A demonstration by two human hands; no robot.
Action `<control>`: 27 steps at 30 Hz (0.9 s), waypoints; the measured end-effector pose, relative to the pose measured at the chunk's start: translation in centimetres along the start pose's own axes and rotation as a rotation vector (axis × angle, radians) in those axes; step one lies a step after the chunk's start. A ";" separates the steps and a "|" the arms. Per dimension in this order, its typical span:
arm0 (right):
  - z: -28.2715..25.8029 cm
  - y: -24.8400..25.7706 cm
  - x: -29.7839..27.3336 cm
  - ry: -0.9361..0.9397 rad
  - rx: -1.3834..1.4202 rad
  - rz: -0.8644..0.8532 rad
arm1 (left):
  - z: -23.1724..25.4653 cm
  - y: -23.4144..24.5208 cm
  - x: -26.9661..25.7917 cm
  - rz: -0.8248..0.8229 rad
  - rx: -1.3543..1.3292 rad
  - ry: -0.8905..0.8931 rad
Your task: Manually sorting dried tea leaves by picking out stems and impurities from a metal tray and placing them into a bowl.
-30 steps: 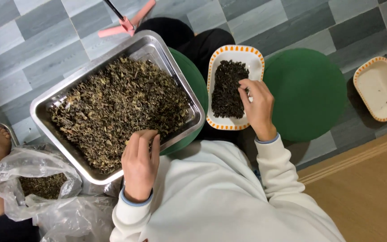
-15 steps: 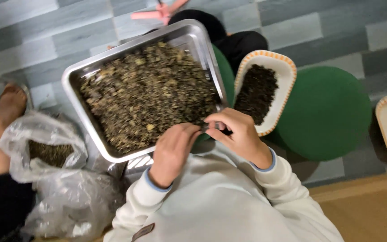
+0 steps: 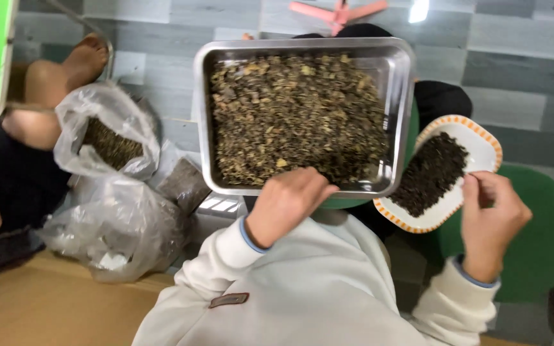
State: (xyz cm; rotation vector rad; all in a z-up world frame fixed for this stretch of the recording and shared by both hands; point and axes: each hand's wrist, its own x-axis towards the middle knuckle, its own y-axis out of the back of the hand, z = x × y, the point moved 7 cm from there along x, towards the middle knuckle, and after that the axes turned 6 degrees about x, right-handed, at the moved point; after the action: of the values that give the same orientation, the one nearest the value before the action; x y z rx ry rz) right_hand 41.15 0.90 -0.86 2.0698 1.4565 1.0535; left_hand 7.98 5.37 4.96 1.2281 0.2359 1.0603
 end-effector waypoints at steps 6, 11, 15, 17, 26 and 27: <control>2.1 -2.4 1.5 0.087 -0.135 -0.174 | -7.9 2.5 -4.4 -0.016 0.342 0.357; -2.1 -2.5 5.2 0.147 -0.096 -0.144 | -10.8 2.9 -6.0 -0.092 0.443 0.471; -9.1 -3.9 8.4 0.346 -0.012 -0.175 | -11.6 1.6 -5.7 -0.050 0.428 0.472; -12.2 -5.5 9.7 0.393 -0.014 -0.236 | -11.5 2.1 -4.7 -0.017 0.380 0.459; -17.0 -11.9 13.0 0.494 -0.016 -0.461 | -10.6 3.2 -3.8 0.031 0.390 0.378; -17.3 -12.1 13.0 0.505 -0.028 -0.476 | -10.5 3.4 -4.1 0.034 0.368 0.376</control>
State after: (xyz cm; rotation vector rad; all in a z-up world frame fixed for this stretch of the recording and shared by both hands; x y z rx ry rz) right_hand 22.68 15.76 6.46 1.3699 2.0220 1.4254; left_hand -2.87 8.90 2.34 1.3514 0.7279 1.3130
